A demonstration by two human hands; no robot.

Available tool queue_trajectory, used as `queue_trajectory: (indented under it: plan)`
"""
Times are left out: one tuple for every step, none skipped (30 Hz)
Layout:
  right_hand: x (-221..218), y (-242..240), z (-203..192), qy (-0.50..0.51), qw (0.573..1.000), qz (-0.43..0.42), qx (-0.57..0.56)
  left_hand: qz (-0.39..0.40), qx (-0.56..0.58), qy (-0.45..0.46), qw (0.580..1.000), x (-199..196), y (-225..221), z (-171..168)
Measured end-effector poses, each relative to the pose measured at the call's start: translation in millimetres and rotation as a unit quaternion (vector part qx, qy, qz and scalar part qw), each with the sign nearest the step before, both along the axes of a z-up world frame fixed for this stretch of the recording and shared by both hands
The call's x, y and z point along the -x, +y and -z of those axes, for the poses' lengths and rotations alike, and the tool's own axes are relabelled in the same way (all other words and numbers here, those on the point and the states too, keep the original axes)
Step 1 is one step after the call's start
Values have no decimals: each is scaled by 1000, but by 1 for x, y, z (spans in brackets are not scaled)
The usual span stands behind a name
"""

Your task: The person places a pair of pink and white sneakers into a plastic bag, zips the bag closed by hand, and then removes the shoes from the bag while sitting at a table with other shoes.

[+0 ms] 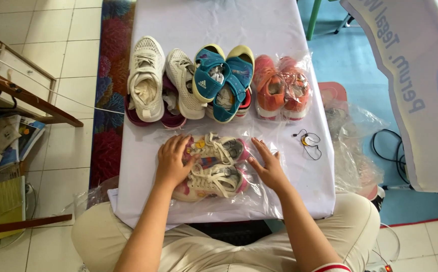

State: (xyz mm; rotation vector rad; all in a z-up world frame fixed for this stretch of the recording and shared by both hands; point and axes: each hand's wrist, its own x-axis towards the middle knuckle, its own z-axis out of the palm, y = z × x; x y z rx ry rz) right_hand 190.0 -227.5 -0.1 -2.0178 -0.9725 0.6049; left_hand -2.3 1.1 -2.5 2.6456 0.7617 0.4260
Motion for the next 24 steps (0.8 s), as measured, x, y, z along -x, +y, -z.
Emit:
queue_trajectory:
  plan:
    - [-1,-7,-1,0,1000,1,1,1,1,0,1000,3,-1,-5]
    - [-3,-13,-3,-30,997,61,-19,3,-12,-52,999,4,-1,-9]
    - [-5,-19,-4,-61,990,120,-40,4,-26,-104,994,6,-2,-14]
    - [-8,-29,-7,-60,990,123,-38,6,-23,-102,994,14,-1,-15]
    - [-10,-39,-9,-40,982,180,-53,-10,-17,-142,990,22,-1,-15]
    - [-13,-48,-12,-20,970,235,-68,-28,-12,-183,983,30,0,-16]
    - [-18,-60,-2,-20,969,236,-66,-27,-10,-182,983,42,0,-9]
    - [-23,-71,8,22,954,283,-96,-73,19,-174,982,54,1,-3]
    - [-28,-82,18,63,934,328,-126,-119,47,-166,978,66,2,3]
    - [-33,-90,33,63,934,328,-126,-119,48,-166,978,76,3,17]
    - [-38,-98,48,112,912,361,-159,-141,82,-196,967,85,5,31]
    - [-42,-107,64,161,885,393,-192,-163,117,-226,953,94,6,45]
    - [-42,-101,55,161,885,393,-191,-163,117,-226,953,91,9,46]
    - [-39,-97,47,161,883,402,-183,-154,92,-224,958,89,9,48]
    - [-37,-93,39,161,880,411,-174,-145,67,-222,962,88,9,49]
    - [-35,-92,40,162,881,410,-173,-146,67,-221,962,88,9,50]
    - [-33,-91,41,125,895,407,-132,-135,48,-203,969,87,8,51]
    - [-35,-87,40,86,908,401,-91,-125,28,-187,974,86,8,51]
    - [-33,-82,35,86,909,397,-92,-128,27,-188,973,85,7,49]
    - [-29,-79,30,92,921,376,-36,-128,33,-188,973,85,6,46]
    - [-25,-77,26,97,930,353,21,-129,39,-189,973,86,4,45]
    - [-23,-77,25,98,930,353,22,-129,39,-187,973,86,5,45]
    - [-21,-77,24,103,932,347,30,-126,35,-188,973,85,6,46]
    - [-20,-76,22,107,934,339,38,-125,32,-188,974,86,6,46]
